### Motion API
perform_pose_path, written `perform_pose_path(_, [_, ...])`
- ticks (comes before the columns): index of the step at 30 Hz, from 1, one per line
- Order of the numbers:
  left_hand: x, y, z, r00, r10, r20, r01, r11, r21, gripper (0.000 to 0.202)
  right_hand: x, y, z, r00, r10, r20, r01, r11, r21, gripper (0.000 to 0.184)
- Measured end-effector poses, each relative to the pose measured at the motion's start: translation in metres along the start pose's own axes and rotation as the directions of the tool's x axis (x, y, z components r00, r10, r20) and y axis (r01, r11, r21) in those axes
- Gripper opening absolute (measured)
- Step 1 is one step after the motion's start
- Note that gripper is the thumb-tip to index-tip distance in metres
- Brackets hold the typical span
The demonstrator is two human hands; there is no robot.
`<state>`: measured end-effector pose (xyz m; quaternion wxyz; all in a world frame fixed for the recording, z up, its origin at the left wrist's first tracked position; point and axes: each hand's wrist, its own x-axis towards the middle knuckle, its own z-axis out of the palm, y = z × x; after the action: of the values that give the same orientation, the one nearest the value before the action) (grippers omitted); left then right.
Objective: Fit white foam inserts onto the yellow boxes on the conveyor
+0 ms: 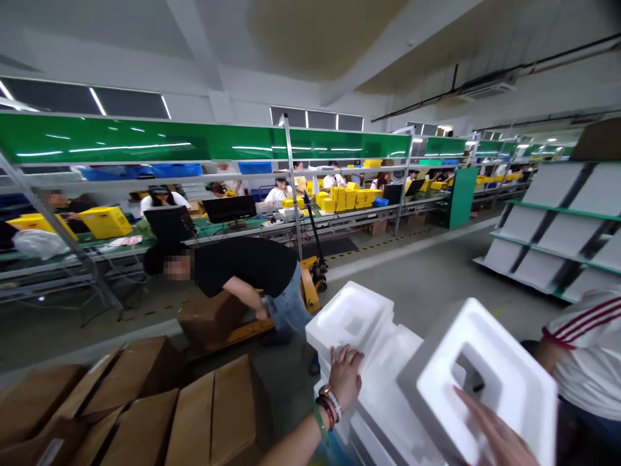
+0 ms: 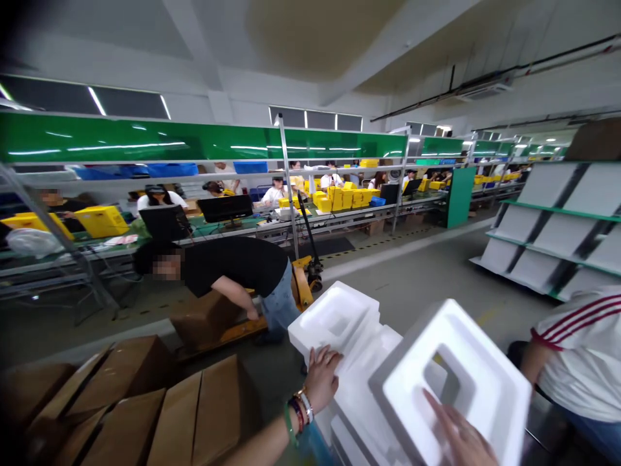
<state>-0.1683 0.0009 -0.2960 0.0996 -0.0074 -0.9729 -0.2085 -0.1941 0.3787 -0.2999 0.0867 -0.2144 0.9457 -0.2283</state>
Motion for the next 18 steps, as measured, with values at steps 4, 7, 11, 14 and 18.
perform_pose_path(4, [0.0, -0.019, -0.005, 0.997, 0.081, 0.021, -0.08, 0.996, -0.035, 0.061, 0.027, -0.086, 0.019, 0.956, 0.161, 0.247, -0.105, 0.968, -0.227, 0.096])
perform_pose_path(7, [0.0, -0.025, -0.009, 0.993, 0.111, 0.034, -0.109, 0.993, -0.05, 0.066, 0.031, -0.115, 0.038, 0.922, 0.19, 0.338, -0.105, 0.961, -0.256, 0.09])
perform_pose_path(11, [0.0, -0.023, -0.018, 0.989, 0.142, 0.038, -0.14, 0.989, -0.039, 0.064, 0.028, -0.13, 0.043, 0.957, 0.094, 0.273, -0.05, 0.985, -0.164, 0.067])
perform_pose_path(14, [0.004, -0.022, -0.02, 0.987, 0.158, 0.021, -0.157, 0.987, -0.026, 0.061, 0.029, -0.137, 0.041, 0.97, 0.062, 0.236, -0.035, 0.992, -0.118, 0.064])
perform_pose_path(18, [0.01, -0.024, -0.018, 0.981, 0.191, -0.013, -0.191, 0.982, -0.001, 0.058, 0.026, -0.126, 0.036, 0.988, 0.025, 0.153, -0.024, 1.0, -0.006, 0.066])
